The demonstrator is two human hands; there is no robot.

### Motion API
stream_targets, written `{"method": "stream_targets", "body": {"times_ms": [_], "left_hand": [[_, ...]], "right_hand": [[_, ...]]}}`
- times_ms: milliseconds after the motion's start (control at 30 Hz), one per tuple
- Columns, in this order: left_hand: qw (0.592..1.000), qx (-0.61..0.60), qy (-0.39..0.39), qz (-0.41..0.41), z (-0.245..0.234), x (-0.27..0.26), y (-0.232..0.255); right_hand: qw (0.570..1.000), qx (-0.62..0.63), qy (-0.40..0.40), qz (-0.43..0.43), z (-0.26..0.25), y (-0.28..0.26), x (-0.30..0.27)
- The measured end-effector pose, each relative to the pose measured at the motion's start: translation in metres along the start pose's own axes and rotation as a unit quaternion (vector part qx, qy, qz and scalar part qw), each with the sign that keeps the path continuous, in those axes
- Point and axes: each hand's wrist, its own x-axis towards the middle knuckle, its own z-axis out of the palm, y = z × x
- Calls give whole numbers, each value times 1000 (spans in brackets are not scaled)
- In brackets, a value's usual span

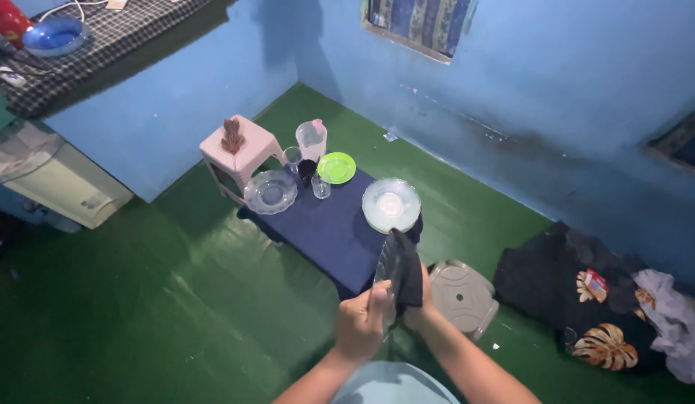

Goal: The person wipes a series of glass plates with a black cloth, cleaning each one before setting it down and picking up the next.

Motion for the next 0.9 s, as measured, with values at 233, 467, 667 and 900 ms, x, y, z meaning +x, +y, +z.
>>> {"method": "stream_targets", "body": {"times_ms": [233,467,667,900], "left_hand": [[971,193,-38,138,8,-2,-43],[887,312,-148,307,-18,9,-55],[922,275,101,252,-42,20,-61],[877,-442,-34,-185,-32,16,-108]], "right_hand": [[943,261,29,205,17,-15,-24],[988,69,17,138,-24,-28,0],[990,34,49,126,-44,-20,-8],[980,-171,99,12,-14,-52,-25]]}}
